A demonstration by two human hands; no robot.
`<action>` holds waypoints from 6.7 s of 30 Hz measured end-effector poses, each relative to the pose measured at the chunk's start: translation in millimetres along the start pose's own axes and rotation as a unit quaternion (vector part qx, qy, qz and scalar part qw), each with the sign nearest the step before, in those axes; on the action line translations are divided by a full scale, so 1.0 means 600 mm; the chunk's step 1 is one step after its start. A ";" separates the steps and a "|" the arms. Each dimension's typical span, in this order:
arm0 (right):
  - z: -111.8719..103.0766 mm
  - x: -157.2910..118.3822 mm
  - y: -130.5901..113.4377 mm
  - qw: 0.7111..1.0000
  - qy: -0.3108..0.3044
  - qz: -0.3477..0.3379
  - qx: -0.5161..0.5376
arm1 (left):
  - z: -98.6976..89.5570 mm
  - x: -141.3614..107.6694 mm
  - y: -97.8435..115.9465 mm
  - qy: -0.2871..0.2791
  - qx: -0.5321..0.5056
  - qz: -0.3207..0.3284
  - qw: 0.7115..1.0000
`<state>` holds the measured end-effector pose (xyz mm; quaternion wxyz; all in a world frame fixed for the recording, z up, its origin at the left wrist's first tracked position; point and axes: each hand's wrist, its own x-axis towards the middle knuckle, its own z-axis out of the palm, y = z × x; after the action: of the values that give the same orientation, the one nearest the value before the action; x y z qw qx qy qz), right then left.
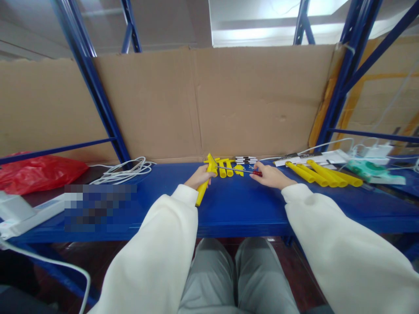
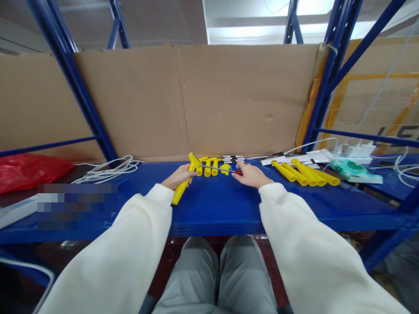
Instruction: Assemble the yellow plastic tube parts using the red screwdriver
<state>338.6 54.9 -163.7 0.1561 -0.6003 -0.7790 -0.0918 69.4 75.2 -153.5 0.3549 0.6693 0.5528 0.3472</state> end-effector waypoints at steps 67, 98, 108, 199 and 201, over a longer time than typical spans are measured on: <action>0.020 0.015 0.025 0.999 0.009 -0.017 0.049 | 0.001 0.000 0.001 0.010 0.004 0.003 1.000; 0.013 0.011 0.018 0.999 0.022 0.035 -0.019 | 0.021 0.000 0.027 0.028 -0.053 0.014 0.998; 0.006 0.012 0.007 1.000 0.006 0.004 -0.029 | 0.023 0.007 0.012 0.039 -0.018 0.002 0.999; -0.004 -0.002 -0.009 0.998 -0.048 0.033 -0.012 | 0.024 0.002 0.006 0.008 0.052 -0.045 0.998; -0.002 0.000 -0.007 0.998 -0.053 0.016 -0.013 | 0.024 0.001 0.007 0.009 0.052 -0.043 0.998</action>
<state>334.6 53.4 -162.4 0.1080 -0.6186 -0.7753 -0.0679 83.8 73.9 -156.9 0.3293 0.6594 0.6011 0.3089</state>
